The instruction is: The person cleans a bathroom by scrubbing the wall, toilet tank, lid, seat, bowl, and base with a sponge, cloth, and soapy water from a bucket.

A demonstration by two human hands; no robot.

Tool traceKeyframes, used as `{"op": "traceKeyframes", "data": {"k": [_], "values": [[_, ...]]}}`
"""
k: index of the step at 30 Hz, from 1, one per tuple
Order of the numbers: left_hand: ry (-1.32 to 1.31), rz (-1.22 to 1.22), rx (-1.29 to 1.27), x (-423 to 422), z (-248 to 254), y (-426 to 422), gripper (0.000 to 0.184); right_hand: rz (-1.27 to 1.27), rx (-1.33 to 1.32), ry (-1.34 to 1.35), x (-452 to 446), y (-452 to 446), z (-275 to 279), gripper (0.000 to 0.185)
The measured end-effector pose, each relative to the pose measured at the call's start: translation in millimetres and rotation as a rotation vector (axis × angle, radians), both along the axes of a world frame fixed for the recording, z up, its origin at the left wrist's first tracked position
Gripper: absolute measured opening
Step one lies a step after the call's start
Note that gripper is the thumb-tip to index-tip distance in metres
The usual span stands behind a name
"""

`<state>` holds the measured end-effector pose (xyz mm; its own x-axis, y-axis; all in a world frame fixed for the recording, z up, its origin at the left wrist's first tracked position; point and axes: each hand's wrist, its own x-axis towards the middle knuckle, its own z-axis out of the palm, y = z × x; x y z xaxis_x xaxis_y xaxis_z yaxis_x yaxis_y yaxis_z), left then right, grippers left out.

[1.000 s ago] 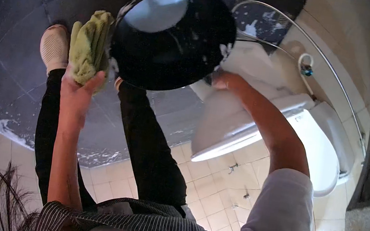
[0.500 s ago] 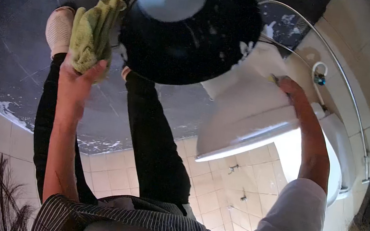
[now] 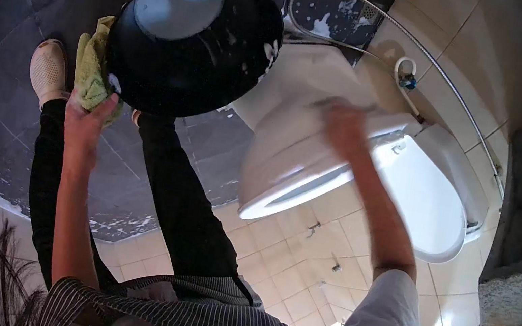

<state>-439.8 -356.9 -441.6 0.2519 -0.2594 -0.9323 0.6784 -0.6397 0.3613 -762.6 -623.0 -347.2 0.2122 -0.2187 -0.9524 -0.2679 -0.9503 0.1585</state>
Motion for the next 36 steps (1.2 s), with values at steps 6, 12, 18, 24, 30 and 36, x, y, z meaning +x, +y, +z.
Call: {"op": "traceKeyframes", "data": {"k": [6,12,18,24,30,36], "values": [[0.004,-0.098,-0.019,0,1,1,0.043,1.147,-0.409,-0.248,-130,-72,47,0.026],[-0.046,-0.13,0.016,-10,-10,8,0.034,-0.754,0.036,-0.4,31,18,66,0.028],[-0.082,-0.217,0.102,-7,-5,3,0.033,-0.018,-0.403,0.084,-243,-176,6,0.026],[-0.044,-0.143,0.149,-7,-13,10,0.034,-0.238,-0.61,0.601,-147,-183,-25,0.032],[0.004,-0.183,0.195,-9,-18,29,0.033,-0.467,-0.157,0.45,-240,-209,-117,0.041],[-0.02,-0.107,0.228,-17,-17,33,0.028,-0.309,-0.128,0.413,-294,-222,-148,0.043]]}}
